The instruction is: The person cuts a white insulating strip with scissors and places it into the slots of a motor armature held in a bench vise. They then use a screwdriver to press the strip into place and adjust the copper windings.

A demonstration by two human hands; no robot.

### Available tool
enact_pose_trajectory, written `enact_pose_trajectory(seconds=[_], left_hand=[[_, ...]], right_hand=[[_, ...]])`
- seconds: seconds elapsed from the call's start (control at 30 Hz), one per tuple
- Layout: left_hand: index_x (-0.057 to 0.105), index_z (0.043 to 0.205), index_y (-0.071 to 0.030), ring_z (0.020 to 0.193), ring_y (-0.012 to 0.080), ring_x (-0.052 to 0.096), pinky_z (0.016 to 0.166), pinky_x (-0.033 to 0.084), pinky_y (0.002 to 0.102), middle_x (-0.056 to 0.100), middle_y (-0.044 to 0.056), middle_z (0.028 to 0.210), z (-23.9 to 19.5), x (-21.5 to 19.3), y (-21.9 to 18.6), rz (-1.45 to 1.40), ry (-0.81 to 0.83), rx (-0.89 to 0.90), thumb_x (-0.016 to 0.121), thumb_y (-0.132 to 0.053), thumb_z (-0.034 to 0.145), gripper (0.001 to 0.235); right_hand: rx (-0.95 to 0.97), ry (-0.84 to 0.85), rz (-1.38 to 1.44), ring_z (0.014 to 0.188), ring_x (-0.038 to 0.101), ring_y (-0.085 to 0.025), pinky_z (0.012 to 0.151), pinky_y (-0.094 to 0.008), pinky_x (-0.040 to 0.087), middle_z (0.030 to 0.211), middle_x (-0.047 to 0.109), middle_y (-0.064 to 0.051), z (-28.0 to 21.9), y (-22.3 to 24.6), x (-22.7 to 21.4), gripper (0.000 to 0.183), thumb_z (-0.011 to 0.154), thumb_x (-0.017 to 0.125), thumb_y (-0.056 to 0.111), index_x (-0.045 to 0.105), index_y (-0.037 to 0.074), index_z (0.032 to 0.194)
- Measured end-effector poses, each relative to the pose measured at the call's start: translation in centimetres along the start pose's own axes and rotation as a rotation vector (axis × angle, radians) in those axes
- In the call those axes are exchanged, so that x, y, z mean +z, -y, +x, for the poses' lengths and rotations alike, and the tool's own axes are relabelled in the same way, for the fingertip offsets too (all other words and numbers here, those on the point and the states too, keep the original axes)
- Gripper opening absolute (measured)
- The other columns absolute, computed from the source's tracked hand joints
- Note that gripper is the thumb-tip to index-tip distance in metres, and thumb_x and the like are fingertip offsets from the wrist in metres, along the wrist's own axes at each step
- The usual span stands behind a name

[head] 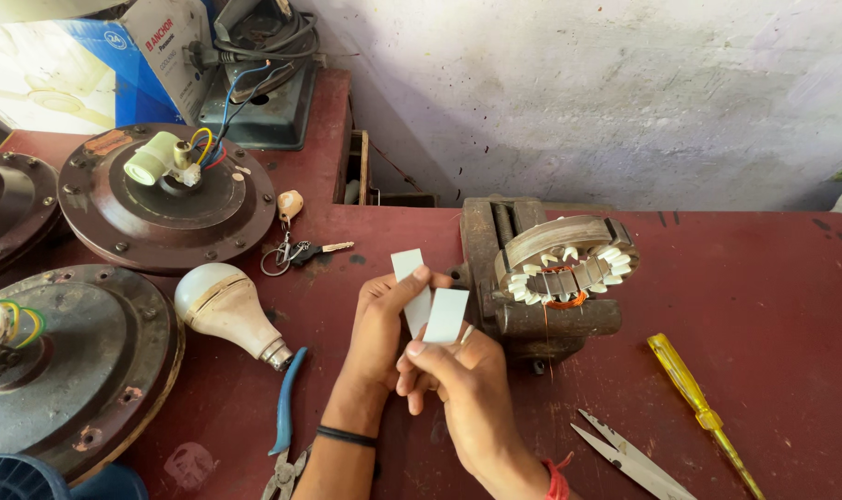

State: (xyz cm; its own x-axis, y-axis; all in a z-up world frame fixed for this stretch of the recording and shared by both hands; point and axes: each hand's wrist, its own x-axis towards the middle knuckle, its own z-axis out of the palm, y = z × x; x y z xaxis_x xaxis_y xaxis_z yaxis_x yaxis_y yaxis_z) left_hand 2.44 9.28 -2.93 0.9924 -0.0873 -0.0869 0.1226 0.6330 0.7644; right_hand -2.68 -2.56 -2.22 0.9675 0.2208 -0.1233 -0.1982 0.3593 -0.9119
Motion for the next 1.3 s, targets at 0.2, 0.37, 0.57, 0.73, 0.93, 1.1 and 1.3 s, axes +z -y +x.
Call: enact_pose_trajectory(seconds=[0.2,0.37,0.57,0.73,0.93,1.1,1.3], left_hand=[[0.075,0.083,0.001,0.043,0.0103,0.054,0.041,0.041,0.024,0.066,0.007,0.059,1.0,-1.5,1.7,0.116,-0.056,0.015,0.063,-0.022,0.097,0.03],[0.071,0.075,0.002,0.042,0.0111,0.052,0.04,0.039,0.025,0.062,0.007,0.056,0.9,-2.6,1.6,0.047,0.05,-0.016,0.066,-0.019,0.093,0.028],[0.071,0.074,0.01,0.045,0.0187,0.056,0.044,0.042,0.028,0.066,0.016,0.061,-0.1,-4.3,0.0,-0.123,0.363,-0.351,0.064,-0.011,0.079,0.023],[0.067,0.074,0.014,0.04,0.017,0.049,0.038,0.034,0.027,0.063,0.019,0.061,-0.4,-5.7,-1.0,-0.076,0.53,-0.457,0.07,-0.007,0.085,0.024],[0.066,0.079,0.016,0.044,0.017,0.05,0.041,0.038,0.026,0.072,0.03,0.076,-0.6,-5.4,-1.7,0.039,0.563,-0.445,0.069,-0.009,0.089,0.027],[0.07,0.098,0.016,0.05,0.027,0.063,0.038,0.045,0.029,0.071,0.027,0.071,-1.1,-4.2,-1.5,-0.374,0.58,-0.303,0.065,-0.025,0.085,0.043],[0.065,0.11,0.01,0.064,0.0213,0.065,0.054,0.05,0.03,0.072,0.018,0.085,-1.3,-3.2,-0.9,-0.093,0.503,-0.105,0.072,-0.006,0.089,0.027]], right_hand=[[-0.061,0.08,-0.085,0.062,0.065,-0.016,0.05,-0.029,0.051,0.075,0.067,-0.012,-0.4,-0.5,0.1,0.014,0.09,0.067,0.006,0.064,-0.006,0.096],[-0.106,0.016,-0.215,0.054,0.064,-0.013,0.044,-0.025,0.048,0.075,0.073,-0.01,-1.2,0.0,0.3,0.024,0.089,0.062,0.007,0.066,-0.003,0.11],[-0.355,-0.178,-0.342,0.05,0.057,-0.007,0.043,-0.022,0.045,0.071,0.071,-0.007,-1.2,0.8,0.5,0.027,0.1,0.058,0.013,0.065,0.0,0.122],[-0.358,-0.12,-0.325,0.05,0.058,-0.006,0.042,-0.021,0.044,0.067,0.071,-0.005,-1.4,0.5,0.4,0.03,0.096,0.06,0.012,0.059,0.001,0.125],[-0.355,-0.092,-0.294,0.055,0.054,-0.007,0.047,-0.02,0.041,0.07,0.068,-0.006,-1.3,0.0,0.4,0.021,0.104,0.062,0.014,0.07,-0.005,0.101],[-0.316,-0.088,-0.041,0.052,0.061,-0.01,0.041,-0.022,0.041,0.067,0.068,-0.006,-0.9,0.6,0.1,0.019,0.101,0.058,0.016,0.066,-0.001,0.097],[-0.296,-0.171,-0.145,0.051,0.06,-0.01,0.041,-0.022,0.04,0.066,0.065,-0.006,-0.6,0.6,-0.1,0.018,0.101,0.062,0.012,0.061,-0.003,0.091]])
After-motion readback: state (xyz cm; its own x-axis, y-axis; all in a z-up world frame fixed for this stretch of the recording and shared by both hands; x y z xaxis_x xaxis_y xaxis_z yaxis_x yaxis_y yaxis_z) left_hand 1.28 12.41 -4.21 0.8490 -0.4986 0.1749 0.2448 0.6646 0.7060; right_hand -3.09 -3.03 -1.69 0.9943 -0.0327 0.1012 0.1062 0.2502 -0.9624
